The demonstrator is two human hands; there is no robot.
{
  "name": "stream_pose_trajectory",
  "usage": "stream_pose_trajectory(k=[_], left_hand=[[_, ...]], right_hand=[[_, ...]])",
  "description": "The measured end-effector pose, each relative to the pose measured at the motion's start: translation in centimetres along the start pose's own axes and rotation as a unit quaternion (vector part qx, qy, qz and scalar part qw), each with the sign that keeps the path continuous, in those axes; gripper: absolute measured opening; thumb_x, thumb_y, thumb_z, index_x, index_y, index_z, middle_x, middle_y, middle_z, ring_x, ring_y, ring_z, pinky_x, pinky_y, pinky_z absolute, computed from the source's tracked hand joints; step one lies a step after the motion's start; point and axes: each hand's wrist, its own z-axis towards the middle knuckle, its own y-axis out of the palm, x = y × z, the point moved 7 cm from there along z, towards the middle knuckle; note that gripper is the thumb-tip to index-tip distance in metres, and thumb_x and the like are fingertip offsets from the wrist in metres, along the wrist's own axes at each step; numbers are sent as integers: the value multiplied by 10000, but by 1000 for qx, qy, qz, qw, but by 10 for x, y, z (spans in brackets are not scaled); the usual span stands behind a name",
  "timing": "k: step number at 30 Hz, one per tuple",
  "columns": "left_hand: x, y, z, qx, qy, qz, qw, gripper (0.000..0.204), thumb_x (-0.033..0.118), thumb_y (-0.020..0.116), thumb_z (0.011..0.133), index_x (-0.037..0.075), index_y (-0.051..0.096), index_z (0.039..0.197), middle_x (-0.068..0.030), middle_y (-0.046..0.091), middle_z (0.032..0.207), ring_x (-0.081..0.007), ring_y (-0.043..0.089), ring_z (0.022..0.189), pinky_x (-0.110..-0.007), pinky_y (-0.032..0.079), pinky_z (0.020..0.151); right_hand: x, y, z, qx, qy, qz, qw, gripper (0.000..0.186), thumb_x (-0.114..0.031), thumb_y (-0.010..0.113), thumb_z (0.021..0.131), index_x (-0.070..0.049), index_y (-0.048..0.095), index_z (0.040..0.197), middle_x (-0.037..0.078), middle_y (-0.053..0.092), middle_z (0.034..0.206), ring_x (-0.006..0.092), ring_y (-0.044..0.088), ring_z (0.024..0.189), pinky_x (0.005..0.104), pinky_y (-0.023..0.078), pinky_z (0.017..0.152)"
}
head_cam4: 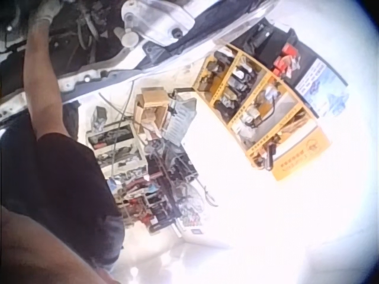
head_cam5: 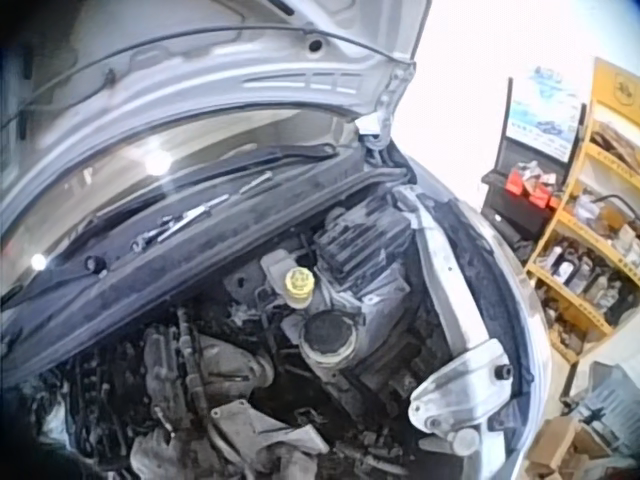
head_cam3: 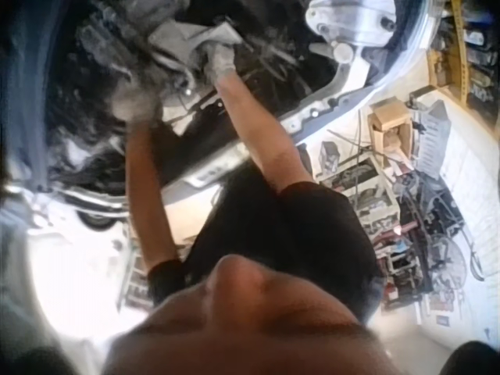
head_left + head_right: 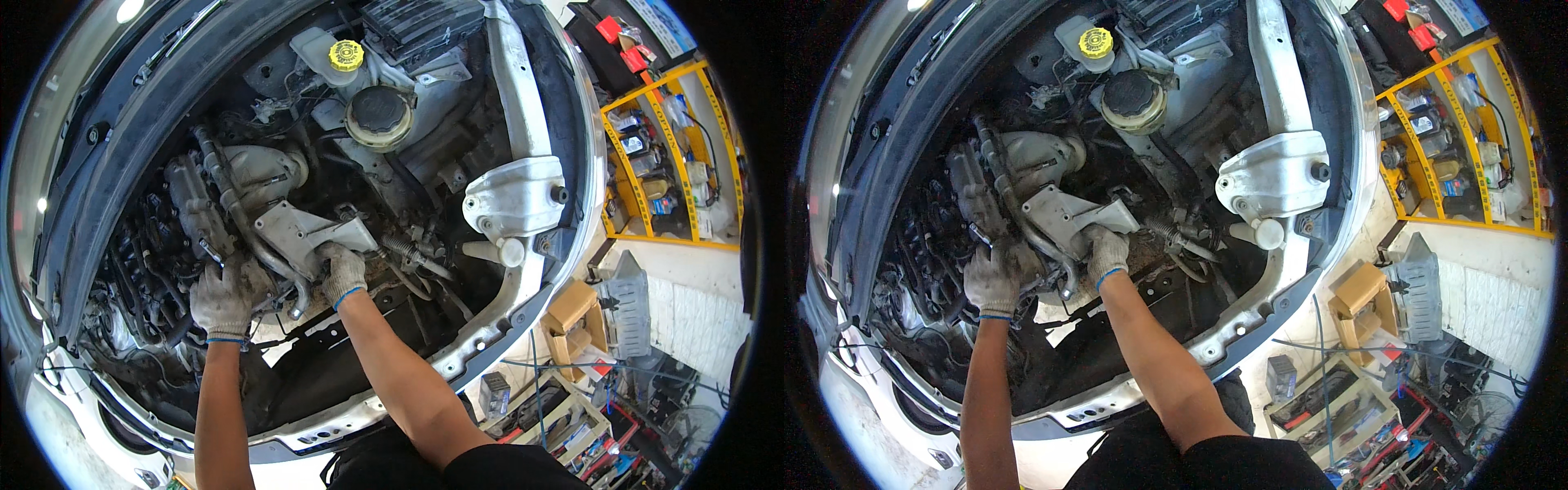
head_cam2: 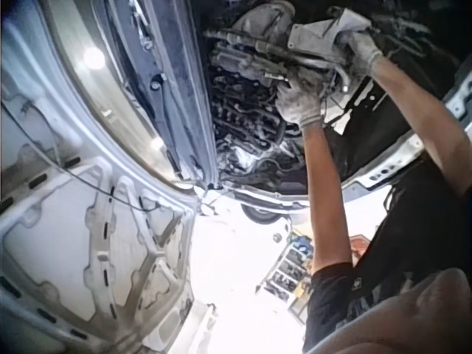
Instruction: The person removes a metal bracket from the engine bay, then uses a pneumatic impact wrench to loosen and remove bolts from the engine. The person continues to manipulate hoses and components within the engine bay.
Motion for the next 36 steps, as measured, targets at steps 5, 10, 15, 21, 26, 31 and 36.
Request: stream_pose_trajectory(k=[5, 10, 15, 21, 26, 31, 36], left_hand=[[-1, 2, -1, -14, -1, -4, 1000, 517, 291, 713, 775, 195, 624, 1275, -150, 619, 1180, -346, 622, 943, -466, 490, 791], [2, -3, 0, 5, 4, 4, 1000, 464, 289, 709, 780, 181, 646, 1226, -136, 621, 1133, -332, 629, 956, -455, 496, 781], [3, -6, 2, 26, 5, 6, 1000, 383, 278, 696, 789, 187, 678, 1160, -113, 627, 1047, -305, 634, 928, -450, 507, 757], [3, -3, 3, -21, -14, 21, 999, 479, 285, 742, 741, 201, 667, 1206, -109, 622, 1077, -306, 635, 936, -446, 507, 767], [1, 0, 3, -45, -24, 19, 999, 490, 275, 715, 768, 208, 662, 1251, -126, 640, 1162, -310, 648, 971, -437, 510, 797], [0, 1, 2, -15, -15, 11, 1000, 495, 292, 684, 824, 218, 633, 1310, -153, 639, 1149, -341, 640, 978, -472, 510, 807], [-1, 6, 1, -39, -15, 16, 999, 480, 305, 670, 846, 214, 619, 1315, -170, 629, 1139, -373, 630, 979, -497, 507, 810]], right_hand=[[44, 14, -29, 76, 375, 472, 794, 197, -11, 715, 808, -40, 703, 1002, 86, 691, 1007, 242, 671, 943, 371, 568, 802], [56, 14, -47, 137, 448, 513, 719, 163, 8, 690, 839, -3, 694, 1002, 95, 668, 1017, 253, 667, 904, 387, 589, 764], [72, 12, -46, 121, 436, 499, 739, 172, -29, 671, 865, 13, 717, 1026, 120, 692, 1037, 269, 682, 912, 401, 577, 750], [99, 33, -54, 34, 404, 548, 731, 138, -119, 632, 922, -40, 705, 1008, 104, 696, 1033, 277, 683, 915, 436, 622, 805], [144, 56, -63, 17, 433, 484, 760, 120, -139, 660, 920, -71, 713, 1004, 94, 700, 1012, 271, 684, 932, 440, 609, 857], [176, 72, -61, -79, 402, 413, 813, 216, -129, 621, 943, -50, 726, 1115, 105, 731, 1111, 245, 696, 1012, 376, 558, 888], [145, 58, -40, -235, 151, -258, 925, 275, -102, 509, 981, -96, 717, 1160, 173, 706, 1211, 302, 678, 1063, 405, 552, 905]])
